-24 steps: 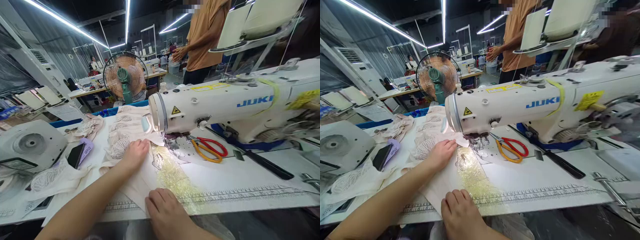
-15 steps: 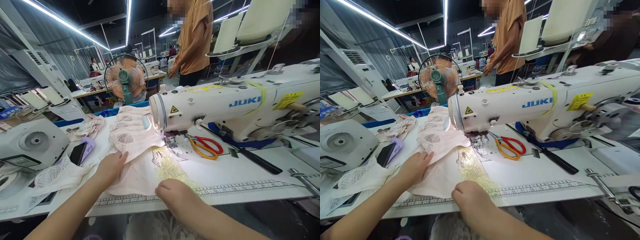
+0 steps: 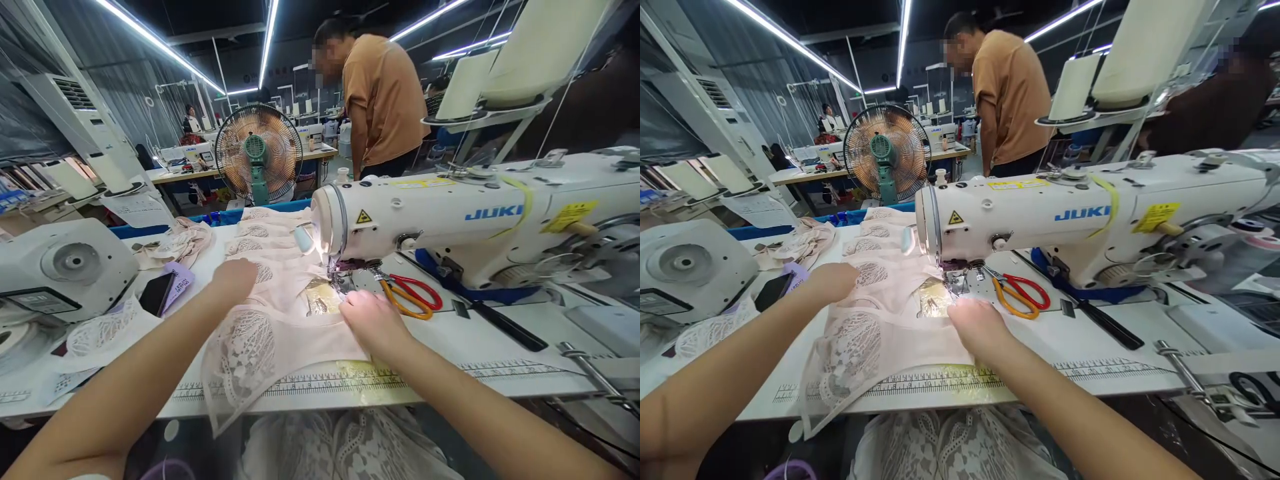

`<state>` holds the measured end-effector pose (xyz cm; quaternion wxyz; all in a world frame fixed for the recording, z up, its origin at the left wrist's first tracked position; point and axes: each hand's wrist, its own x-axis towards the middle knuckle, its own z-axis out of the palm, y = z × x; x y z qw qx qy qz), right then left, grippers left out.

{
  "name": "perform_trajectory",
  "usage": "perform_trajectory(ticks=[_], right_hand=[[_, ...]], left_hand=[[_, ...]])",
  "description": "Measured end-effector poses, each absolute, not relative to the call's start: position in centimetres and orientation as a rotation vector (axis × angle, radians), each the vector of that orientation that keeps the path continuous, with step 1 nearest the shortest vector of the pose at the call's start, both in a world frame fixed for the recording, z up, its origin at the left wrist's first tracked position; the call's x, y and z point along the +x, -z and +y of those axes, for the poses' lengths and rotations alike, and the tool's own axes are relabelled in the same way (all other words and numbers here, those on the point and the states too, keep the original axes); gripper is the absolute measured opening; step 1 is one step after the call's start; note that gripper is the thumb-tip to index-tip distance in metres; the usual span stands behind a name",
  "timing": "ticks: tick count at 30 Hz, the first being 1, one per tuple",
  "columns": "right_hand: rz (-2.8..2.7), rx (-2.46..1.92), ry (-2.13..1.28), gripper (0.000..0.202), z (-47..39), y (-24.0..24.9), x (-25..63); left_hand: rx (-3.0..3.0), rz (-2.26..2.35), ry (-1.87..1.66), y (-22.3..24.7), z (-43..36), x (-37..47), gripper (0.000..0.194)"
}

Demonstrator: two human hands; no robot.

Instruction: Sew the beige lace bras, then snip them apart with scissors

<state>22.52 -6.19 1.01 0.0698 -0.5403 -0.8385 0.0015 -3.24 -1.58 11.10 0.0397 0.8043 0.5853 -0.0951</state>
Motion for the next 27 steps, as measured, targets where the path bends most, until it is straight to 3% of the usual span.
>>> perform_trajectory(ticks=[6,10,17,22,27], right_hand=[[-2.409,-1.757,0.269,0.012,-7.7,0.6,19.8],[-2.472,-1.676,0.31,0.024,-9.1,3.2,18.5],[-2.645,-1.359,0.014,0.042,-7.8,1.6,18.7],[-2.679,-1.174,-0.161,0.039,-6.4,0.3,20.1],[-2.61,-1.081,-0.127,0.036,-7.1,1.0,20.9]], left_hand=[[2.486,1.671,0.029,-6.2,0.2,4.2,0.022],[2.448,1.7,-0.096,-2.9,3.0,7.0,0.03],[2.438,1.784,-0.174,-2.9,4.9,6.1,0.031],[2.681,1.3,-0.126,-2.7,0.6,3.9,0.025],[2.878,0.961,-0.202,-0.4,-1.5,3.1,0.04]])
